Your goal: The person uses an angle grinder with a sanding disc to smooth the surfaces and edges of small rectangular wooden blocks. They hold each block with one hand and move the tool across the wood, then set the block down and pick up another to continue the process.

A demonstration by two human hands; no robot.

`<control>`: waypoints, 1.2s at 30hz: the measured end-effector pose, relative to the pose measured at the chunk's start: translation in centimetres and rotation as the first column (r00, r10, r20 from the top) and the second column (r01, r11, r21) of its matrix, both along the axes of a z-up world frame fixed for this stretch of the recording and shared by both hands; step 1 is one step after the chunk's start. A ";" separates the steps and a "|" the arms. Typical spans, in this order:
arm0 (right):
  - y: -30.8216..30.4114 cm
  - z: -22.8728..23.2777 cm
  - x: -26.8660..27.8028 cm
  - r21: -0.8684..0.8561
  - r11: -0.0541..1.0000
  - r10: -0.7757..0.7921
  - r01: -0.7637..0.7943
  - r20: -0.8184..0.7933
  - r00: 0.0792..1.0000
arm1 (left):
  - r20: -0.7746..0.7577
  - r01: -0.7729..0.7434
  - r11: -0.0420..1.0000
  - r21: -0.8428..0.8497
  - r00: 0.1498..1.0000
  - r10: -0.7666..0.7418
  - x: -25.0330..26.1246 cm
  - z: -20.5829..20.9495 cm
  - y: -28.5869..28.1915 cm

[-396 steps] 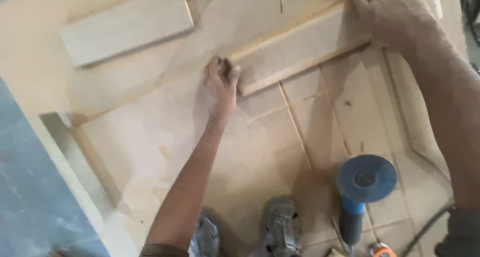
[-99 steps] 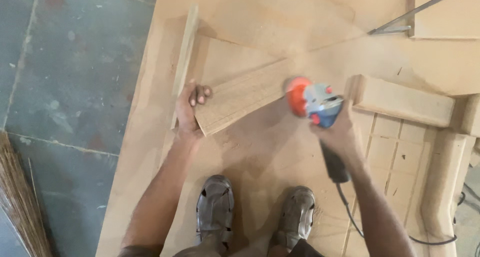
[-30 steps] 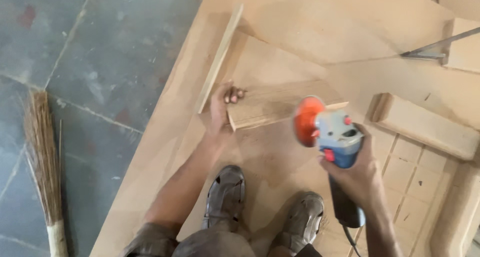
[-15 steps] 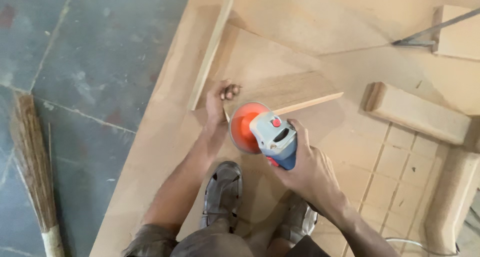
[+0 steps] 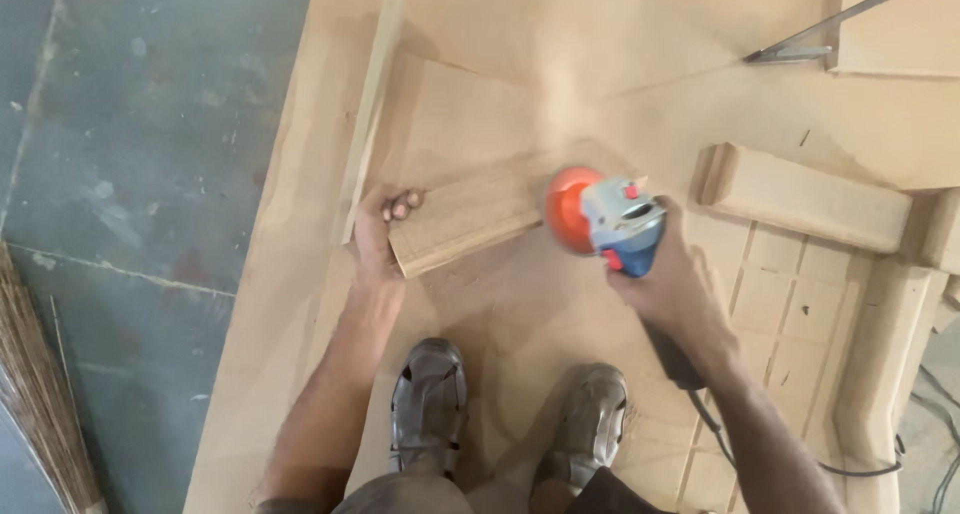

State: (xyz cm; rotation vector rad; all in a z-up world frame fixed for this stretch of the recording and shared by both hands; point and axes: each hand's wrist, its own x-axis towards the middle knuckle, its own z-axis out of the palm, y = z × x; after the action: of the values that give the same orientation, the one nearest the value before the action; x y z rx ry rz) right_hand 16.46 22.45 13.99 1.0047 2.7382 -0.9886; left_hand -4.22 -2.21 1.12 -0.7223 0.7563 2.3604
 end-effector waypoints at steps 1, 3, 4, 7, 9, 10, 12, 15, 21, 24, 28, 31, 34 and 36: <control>1.0 -0.5 0.4 0.007 1.000 -0.022 0.022 0.020 1.000 | 0.017 -0.011 1.000 0.006 1.000 0.011 0.0 -0.2 0.0; 3.0 -1.4 1.1 0.033 0.998 -0.050 0.048 0.034 0.998 | -0.019 0.012 1.000 0.019 1.000 -0.012 0.0 -0.6 -0.2; 4.1 -1.9 1.4 0.047 0.997 -0.063 0.061 0.036 0.997 | -0.041 0.023 0.999 0.026 0.999 -0.022 -0.1 -0.7 -0.3; 7.8 -3.2 2.0 0.063 0.992 -0.109 0.106 0.050 0.993 | -0.068 0.015 0.999 0.044 0.998 -0.012 0.0 -1.0 -0.4; 9.4 -3.3 2.8 0.079 0.985 -0.162 0.156 0.072 0.984 | -0.114 0.003 1.000 0.019 0.994 -0.001 0.2 -1.0 -0.3; 9.8 -3.3 2.9 0.084 0.981 -0.183 0.177 0.077 0.980 | -0.141 -0.008 1.000 0.006 0.990 0.008 0.2 -1.0 -0.2; 9.0 -2.7 4.3 0.037 0.978 -0.208 0.207 0.004 0.978 | -0.127 0.012 0.998 0.069 0.992 -0.003 0.4 -0.9 -0.1; 5.4 -1.4 5.2 -0.025 0.991 -0.136 0.134 -0.062 0.989 | -0.113 0.027 0.994 0.102 0.994 -0.015 0.8 -0.3 -0.3; -4.7 3.1 2.4 -0.109 0.994 0.022 -0.011 0.100 0.995 | -0.216 0.050 0.995 0.087 0.976 -0.030 0.1 -1.1 1.6; -8.5 4.8 0.8 -0.154 0.985 0.099 -0.080 0.118 0.988 | -0.275 0.056 0.992 0.110 0.961 -0.024 0.1 -1.4 2.5; -10.9 6.0 -0.3 -0.167 0.972 0.172 -0.164 0.036 0.984 | -0.286 0.074 0.995 0.073 0.957 -0.051 0.4 -0.8 2.6; -11.3 6.0 -0.5 -0.160 0.966 0.209 -0.205 0.009 0.978 | -0.331 0.076 0.993 -0.088 0.938 -0.101 0.5 -0.5 2.4; -11.0 5.7 -0.5 -0.133 0.976 0.182 -0.170 0.078 0.980 | -0.245 0.096 0.994 -0.059 0.964 -0.107 0.6 -0.7 2.2; -10.1 5.2 -0.4 -0.125 0.983 0.146 -0.133 0.096 0.985 | -0.247 0.086 0.996 0.037 0.966 -0.075 0.7 -1.1 2.2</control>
State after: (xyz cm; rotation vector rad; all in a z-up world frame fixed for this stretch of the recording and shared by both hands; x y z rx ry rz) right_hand 16.03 12.33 19.22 0.8094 2.5901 -1.0296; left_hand -3.57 0.02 0.03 -0.3744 0.8131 2.4110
